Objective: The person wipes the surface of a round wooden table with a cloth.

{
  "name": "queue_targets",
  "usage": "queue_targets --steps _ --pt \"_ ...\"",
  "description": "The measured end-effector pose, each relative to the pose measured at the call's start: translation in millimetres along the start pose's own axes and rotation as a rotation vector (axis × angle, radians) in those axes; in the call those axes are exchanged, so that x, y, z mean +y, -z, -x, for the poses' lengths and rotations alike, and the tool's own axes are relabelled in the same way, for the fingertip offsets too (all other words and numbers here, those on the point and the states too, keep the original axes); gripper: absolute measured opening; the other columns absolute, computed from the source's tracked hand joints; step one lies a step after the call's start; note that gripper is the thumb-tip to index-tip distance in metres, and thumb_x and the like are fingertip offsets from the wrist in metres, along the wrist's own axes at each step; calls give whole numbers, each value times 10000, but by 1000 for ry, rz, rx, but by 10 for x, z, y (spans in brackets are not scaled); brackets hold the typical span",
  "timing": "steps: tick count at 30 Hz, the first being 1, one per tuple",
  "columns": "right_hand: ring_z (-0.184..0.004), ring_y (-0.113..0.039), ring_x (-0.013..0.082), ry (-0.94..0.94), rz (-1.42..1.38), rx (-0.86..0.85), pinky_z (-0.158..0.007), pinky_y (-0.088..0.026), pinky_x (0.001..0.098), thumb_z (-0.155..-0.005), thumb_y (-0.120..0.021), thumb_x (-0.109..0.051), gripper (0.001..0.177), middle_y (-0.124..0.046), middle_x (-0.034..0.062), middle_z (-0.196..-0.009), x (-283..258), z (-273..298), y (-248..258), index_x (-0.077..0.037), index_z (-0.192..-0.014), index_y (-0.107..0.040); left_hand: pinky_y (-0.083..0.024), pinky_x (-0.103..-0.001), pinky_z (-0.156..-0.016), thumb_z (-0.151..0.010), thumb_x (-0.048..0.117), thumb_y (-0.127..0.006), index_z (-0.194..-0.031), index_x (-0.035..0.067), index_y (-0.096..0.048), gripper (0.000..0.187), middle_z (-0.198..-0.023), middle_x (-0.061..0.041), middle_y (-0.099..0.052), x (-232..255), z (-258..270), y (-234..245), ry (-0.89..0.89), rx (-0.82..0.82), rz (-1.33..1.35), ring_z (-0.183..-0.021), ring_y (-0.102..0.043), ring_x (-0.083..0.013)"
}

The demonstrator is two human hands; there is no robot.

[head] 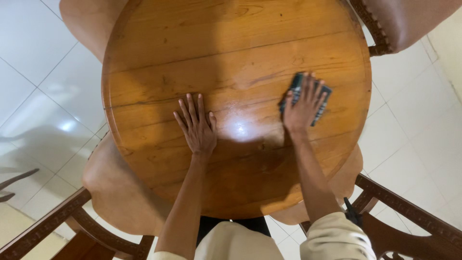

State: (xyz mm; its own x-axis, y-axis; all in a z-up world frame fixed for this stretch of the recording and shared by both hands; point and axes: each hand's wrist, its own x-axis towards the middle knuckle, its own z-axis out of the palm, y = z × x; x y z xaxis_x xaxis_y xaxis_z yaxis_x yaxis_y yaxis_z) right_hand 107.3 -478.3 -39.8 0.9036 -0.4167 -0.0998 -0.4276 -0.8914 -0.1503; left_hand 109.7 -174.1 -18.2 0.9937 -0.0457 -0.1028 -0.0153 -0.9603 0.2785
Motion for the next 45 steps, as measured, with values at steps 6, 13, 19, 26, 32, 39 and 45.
queue_targets --steps 6,13,19,26,32,39,45 --pt "-1596 20 304 358 154 -248 -1293 -17 548 -1052 -109 -643 772 -97 53 -1734 -1206 163 -194 -174 -1656 -213 0 -577 -1289 -1077 352 -412 -1662 171 -247 634 -1738 -105 -121 26 -34 42 32 -51 -11 -1606 -59 -336" --pt "-1597 5 264 796 -81 -236 -1307 -6 523 -1063 -347 -569 699 -114 27 -1723 -1946 -121 -77 -212 -1656 -250 18 -581 -1277 -1064 354 -402 -1650 162 -273 630 -1737 -101 -136 8 -44 74 39 -99 -76 -1604 -52 -332" --pt "-1605 -30 263 841 -49 -141 -1320 -27 526 -1070 -395 -547 682 -133 37 -1731 -1747 -556 -107 -213 -1648 -257 -3 -565 -1294 -1082 353 -413 -1652 178 -299 606 -1740 -82 -158 57 -40 53 59 -58 -9 -1610 -77 -319" --pt "-1598 14 247 476 53 -305 -1293 22 510 -1082 -209 -587 698 -57 23 -1743 -880 -1149 196 -214 -1670 -163 -33 -558 -1307 -1076 346 -459 -1652 187 -321 613 -1740 -88 -180 47 -29 45 22 -11 -29 -1615 -105 -324" --pt "-1608 55 229 201 96 -224 -1311 36 489 -1084 -98 -600 715 -16 -11 -1756 282 -1322 400 -221 -1690 -104 -38 -564 -1297 -1065 339 -463 -1646 171 -335 618 -1734 -104 -191 71 -49 40 20 -16 -17 -1607 -110 -338" --pt "-1611 -14 243 -239 -18 -100 -1314 27 454 -1080 -108 -541 686 -106 -7 -1756 814 -1017 564 -230 -1689 -159 -41 -567 -1299 -1074 330 -451 -1651 154 -325 617 -1738 -106 -188 93 -51 86 19 -15 -23 -1609 -113 -340" --pt "-1619 -19 288 -476 -107 58 -1313 19 497 -1103 -147 -541 688 -138 20 -1767 849 -750 388 -187 -1693 -179 -51 -573 -1295 -1073 330 -453 -1651 144 -324 620 -1734 -123 -197 104 -51 97 5 4 -21 -1607 -124 -354"
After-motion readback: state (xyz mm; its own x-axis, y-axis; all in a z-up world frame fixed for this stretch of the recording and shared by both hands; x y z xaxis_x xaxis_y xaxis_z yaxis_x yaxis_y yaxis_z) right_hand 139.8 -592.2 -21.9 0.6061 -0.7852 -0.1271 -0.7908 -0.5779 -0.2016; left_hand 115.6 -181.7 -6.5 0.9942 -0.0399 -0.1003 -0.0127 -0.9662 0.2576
